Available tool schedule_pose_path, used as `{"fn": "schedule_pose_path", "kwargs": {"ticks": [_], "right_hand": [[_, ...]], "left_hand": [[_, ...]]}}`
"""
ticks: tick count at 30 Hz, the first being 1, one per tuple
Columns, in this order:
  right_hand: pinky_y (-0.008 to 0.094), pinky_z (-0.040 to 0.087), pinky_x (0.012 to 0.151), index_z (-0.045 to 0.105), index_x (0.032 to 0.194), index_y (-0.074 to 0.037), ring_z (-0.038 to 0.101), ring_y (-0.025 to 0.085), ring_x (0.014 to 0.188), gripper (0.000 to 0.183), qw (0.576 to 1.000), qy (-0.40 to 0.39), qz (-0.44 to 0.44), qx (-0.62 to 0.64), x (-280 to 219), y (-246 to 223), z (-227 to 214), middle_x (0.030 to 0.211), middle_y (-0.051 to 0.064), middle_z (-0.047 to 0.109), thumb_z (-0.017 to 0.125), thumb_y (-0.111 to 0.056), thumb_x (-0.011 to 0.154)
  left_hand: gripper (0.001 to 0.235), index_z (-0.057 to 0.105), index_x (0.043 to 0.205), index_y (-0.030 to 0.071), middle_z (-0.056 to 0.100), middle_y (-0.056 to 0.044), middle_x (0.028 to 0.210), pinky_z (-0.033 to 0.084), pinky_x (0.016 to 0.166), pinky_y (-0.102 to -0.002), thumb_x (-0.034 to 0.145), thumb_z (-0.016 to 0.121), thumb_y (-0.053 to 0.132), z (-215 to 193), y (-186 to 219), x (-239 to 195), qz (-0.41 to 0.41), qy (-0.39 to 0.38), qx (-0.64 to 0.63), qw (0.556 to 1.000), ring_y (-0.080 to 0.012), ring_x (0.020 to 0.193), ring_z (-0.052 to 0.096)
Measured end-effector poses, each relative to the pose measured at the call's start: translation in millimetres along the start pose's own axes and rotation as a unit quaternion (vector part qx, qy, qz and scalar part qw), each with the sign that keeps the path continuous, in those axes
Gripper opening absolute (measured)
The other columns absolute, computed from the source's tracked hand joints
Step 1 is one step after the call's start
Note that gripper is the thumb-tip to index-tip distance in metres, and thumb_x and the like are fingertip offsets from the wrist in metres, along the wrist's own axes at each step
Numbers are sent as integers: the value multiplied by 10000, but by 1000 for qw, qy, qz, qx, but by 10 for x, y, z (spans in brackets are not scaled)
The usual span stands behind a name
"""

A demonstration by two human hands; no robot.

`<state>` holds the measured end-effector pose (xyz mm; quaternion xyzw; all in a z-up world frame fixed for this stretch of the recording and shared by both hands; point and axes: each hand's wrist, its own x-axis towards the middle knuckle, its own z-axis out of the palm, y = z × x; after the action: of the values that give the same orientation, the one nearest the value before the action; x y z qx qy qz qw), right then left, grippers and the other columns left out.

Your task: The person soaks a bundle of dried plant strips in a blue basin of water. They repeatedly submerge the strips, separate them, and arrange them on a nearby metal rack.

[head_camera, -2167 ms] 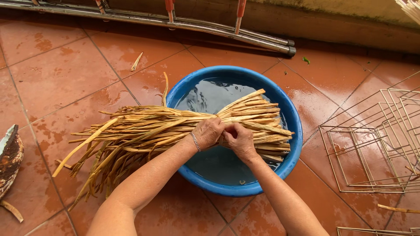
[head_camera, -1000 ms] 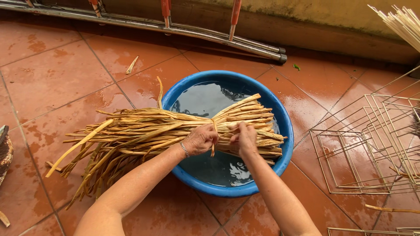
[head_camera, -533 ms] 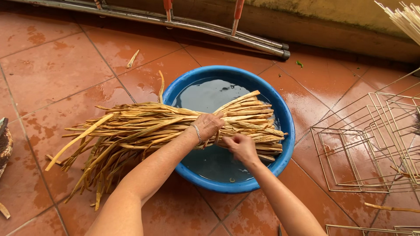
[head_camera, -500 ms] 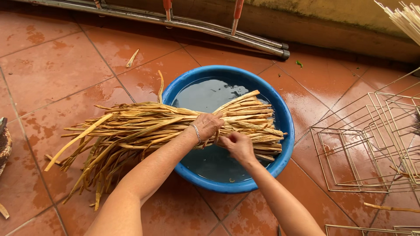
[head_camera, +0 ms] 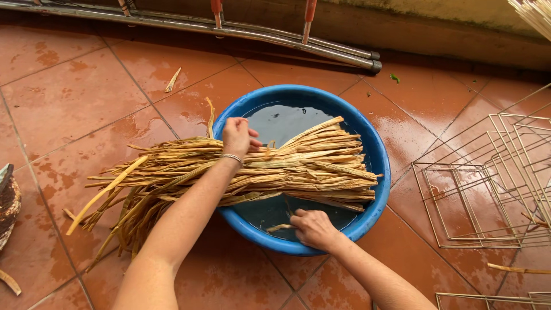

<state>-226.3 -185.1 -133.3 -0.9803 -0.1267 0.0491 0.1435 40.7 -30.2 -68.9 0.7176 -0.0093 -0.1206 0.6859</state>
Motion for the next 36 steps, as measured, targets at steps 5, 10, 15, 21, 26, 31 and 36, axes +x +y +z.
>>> {"fn": "schedule_pose_path", "kwargs": {"ticks": [5, 10, 15, 21, 26, 31, 36], "right_hand": [[466, 566, 839, 693, 1180, -173, 697, 335, 974, 371, 992, 19, 109, 59, -107, 274, -12, 1070, 94, 712, 751, -202, 815], [649, 391, 1073, 453, 1362, -244, 428, 382, 1340, 765, 965, 241, 63, -88, -84, 268, -172, 1390, 106, 478, 873, -391, 739], [889, 179, 1007, 252, 1552, -343, 28, 535, 1486, 1214, 964, 128, 186, -137, 214, 390, -246, 1645, 151, 41, 932, -440, 551], [884, 200, 1018, 181, 1598, -333, 6, 565, 1496, 1211, 965, 142, 173, -135, 634, 829, -20, 1674, 182, 26, 895, -431, 624], [904, 178, 1001, 161, 1577, -334, -41, 569, 1478, 1166, 969, 133, 158, -135, 839, 1102, 200, 1653, 187, -28, 871, -440, 658], [862, 184, 1030, 191, 1594, -405, -56, 577, 1481, 1044, 965, 85, 156, -193, 891, 1167, 415, 1672, 184, -51, 787, -282, 746], [702, 217, 1142, 320, 1566, -392, 61, 525, 1502, 957, 954, 26, 200, -221, 839, 1073, 219, 1686, 152, 46, 708, -65, 755]], "left_hand": [[877, 444, 1397, 132, 540, -226, 1344, 401, 970, -674, 709, 842, 503, -303, 246, -660, 326, -106, 435, 832, -431, 1248, 505], [1293, 150, 1617, 397, 72, -176, 1681, 90, 1044, -849, 573, 903, 523, -420, -17, -1214, 307, -219, 728, 572, -547, 1491, 85], [860, 199, 1577, 474, 120, -164, 1644, 179, 993, -856, 893, 646, 206, -338, -490, -814, 444, -105, 734, 503, -531, 1433, 211], [793, 250, 1579, 510, 172, -116, 1654, 174, 1055, -841, 961, 538, 106, -186, -870, 161, 466, -103, 709, 519, -498, 1448, 250], [744, 250, 1577, 479, 90, -95, 1697, 99, 1101, -843, 973, 513, 132, -139, -1159, 405, 430, -115, 730, 518, -488, 1511, 156], [802, 193, 1600, 502, -44, -123, 1712, -5, 1098, -812, 973, 510, 117, -57, -1314, 305, 380, -117, 819, 415, -521, 1514, 25], [797, 207, 1604, 400, -57, -138, 1711, -33, 1122, -775, 943, 538, 101, -49, -1018, 113, 332, -181, 799, 467, -525, 1527, -31]]}}
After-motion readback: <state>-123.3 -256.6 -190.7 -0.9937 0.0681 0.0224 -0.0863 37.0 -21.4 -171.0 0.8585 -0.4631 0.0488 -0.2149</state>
